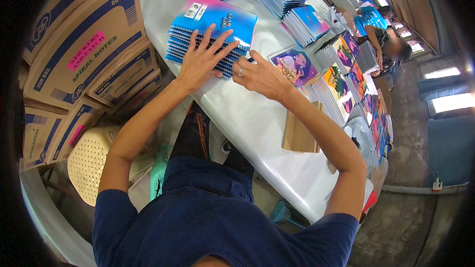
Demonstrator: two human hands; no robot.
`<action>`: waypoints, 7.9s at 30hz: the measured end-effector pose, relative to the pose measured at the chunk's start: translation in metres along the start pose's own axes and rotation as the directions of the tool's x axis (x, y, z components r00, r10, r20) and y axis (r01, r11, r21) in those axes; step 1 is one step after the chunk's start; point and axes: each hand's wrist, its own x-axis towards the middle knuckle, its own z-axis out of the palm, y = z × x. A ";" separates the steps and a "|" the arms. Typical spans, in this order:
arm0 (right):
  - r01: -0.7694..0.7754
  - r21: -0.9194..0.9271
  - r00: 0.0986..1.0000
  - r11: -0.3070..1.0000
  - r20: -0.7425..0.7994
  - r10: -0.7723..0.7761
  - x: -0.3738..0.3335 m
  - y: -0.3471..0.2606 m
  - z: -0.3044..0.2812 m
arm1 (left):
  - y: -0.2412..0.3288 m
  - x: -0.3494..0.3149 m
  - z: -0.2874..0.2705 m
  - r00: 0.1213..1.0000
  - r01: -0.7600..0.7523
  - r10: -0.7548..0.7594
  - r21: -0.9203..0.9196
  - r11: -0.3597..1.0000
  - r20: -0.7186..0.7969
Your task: The person binds notebooks by manually threading a spiral coil through the holes in a stack of covers and paper, then cuts the excess coil using pliers.
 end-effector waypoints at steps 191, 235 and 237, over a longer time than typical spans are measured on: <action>-0.666 0.643 -0.509 -0.380 -0.019 0.861 -0.307 -0.128 0.013 | 0.234 0.235 0.127 0.763 0.634 0.250 -0.764 -0.115 0.596; -0.227 0.833 -0.689 -0.504 0.228 0.688 -0.203 -0.240 -0.006 | 0.181 0.104 0.132 0.703 0.394 0.596 -0.910 0.128 0.388; -0.627 0.589 -0.680 -0.510 -0.095 0.727 -0.196 -0.220 -0.045 | 0.135 0.112 0.157 0.822 0.260 0.379 -0.872 0.415 0.426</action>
